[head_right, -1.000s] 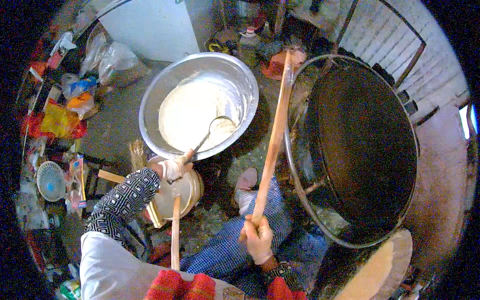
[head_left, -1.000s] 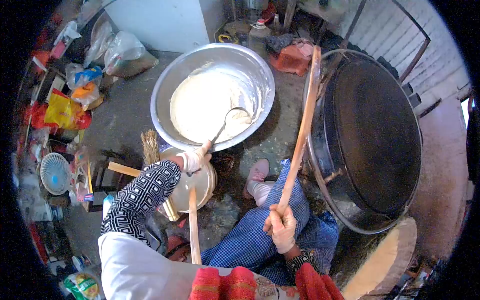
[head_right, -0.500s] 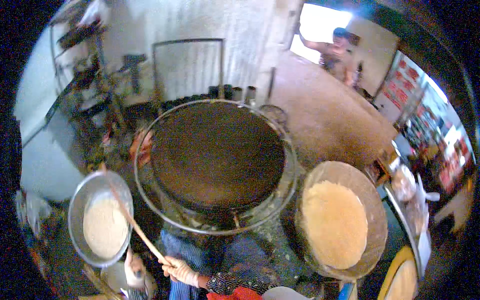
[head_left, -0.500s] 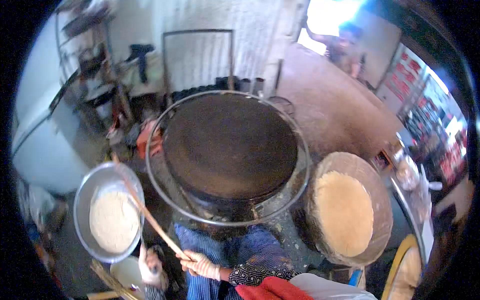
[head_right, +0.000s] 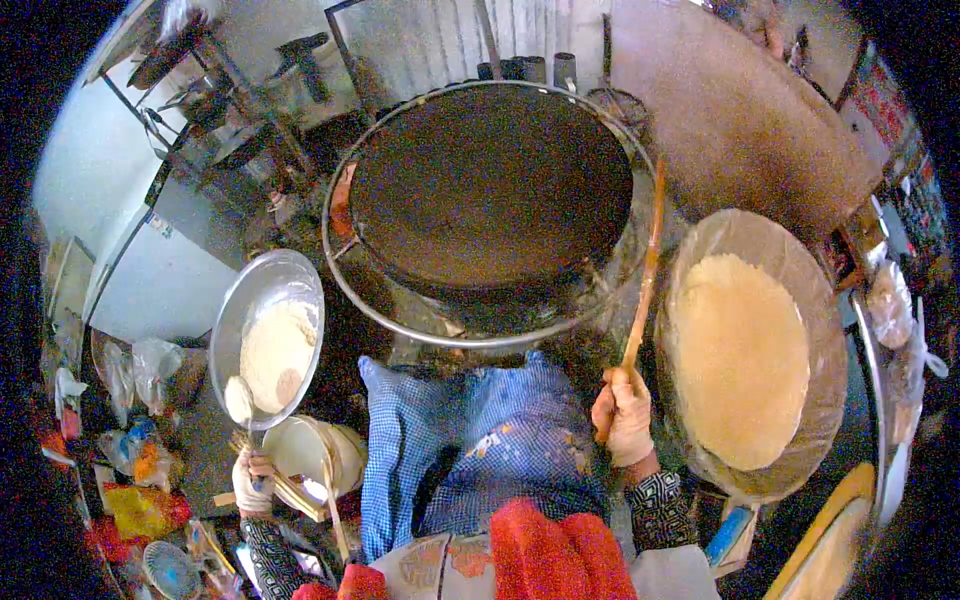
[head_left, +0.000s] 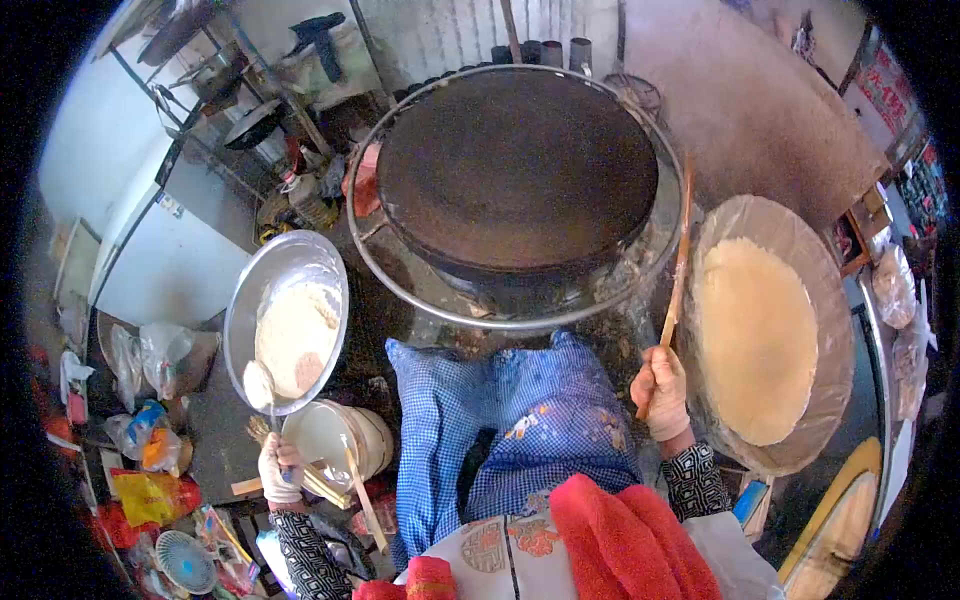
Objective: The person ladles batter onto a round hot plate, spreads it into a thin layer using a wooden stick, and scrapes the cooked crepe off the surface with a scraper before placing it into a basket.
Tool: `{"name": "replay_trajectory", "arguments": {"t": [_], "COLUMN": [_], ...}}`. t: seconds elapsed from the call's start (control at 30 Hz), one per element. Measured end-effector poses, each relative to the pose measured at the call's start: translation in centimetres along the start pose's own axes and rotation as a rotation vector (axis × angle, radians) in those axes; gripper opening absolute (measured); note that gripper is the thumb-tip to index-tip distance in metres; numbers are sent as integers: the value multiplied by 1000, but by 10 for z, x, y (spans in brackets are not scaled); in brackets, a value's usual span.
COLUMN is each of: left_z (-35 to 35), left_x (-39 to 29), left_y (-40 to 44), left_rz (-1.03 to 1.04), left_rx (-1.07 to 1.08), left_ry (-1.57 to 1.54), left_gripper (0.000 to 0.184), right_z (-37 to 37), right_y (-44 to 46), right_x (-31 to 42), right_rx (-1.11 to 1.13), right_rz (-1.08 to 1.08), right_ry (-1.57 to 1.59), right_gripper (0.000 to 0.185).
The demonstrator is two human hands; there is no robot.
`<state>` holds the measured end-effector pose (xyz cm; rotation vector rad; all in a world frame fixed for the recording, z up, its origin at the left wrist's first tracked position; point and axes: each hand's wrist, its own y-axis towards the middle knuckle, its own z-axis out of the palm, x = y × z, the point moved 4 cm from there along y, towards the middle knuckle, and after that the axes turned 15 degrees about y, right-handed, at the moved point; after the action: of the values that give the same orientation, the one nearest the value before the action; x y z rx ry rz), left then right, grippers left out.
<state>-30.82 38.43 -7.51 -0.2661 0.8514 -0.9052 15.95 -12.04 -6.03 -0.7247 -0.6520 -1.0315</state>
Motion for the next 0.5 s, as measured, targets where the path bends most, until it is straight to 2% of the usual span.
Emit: {"name": "replay_trajectory", "arguments": {"t": [0.03,0.1,0.13,0.2,0.23,0.3,0.33,0.37,0.43,0.5], "left_z": [28,81,118,156,180,221,244,274,304,340], "left_x": [1,3,10,15,21,35,43,55,74,99], "left_y": [-12,-23,-31,-30,-30,-29,-30,-36,-30,-34], "left_rz": [-40,48,43,18,-15,-128,-179,-185,-223,-262], "left_rx": [27,43,49,162,235,367,432,400,456,455], "left_ry": [-9,107,80,55,29,-27,-57,-31,-12,66], "left_gripper": [20,25,27,24,23,24,24,27,27,29], "right_z": [2,-3,8,35,60,83,92,99,109,102], "right_y": [-10,-11,-10,-2,1,26,44,57,79,103], "right_x": [7,-14,-21,-42,-47,-60,-74,-78,-68,-63], "right_rx": [-43,-5,-57,-33,-12,183,200,211,173,66], "right_rz": [1,-20,107,156,196,17,-49,-109,-345,-389], "right_ry": [-37,-74,-43,-64,47,-124,-124,-196,-561,-867], "right_gripper": [24,18,16,18,21,21,18,17,18,20]}}
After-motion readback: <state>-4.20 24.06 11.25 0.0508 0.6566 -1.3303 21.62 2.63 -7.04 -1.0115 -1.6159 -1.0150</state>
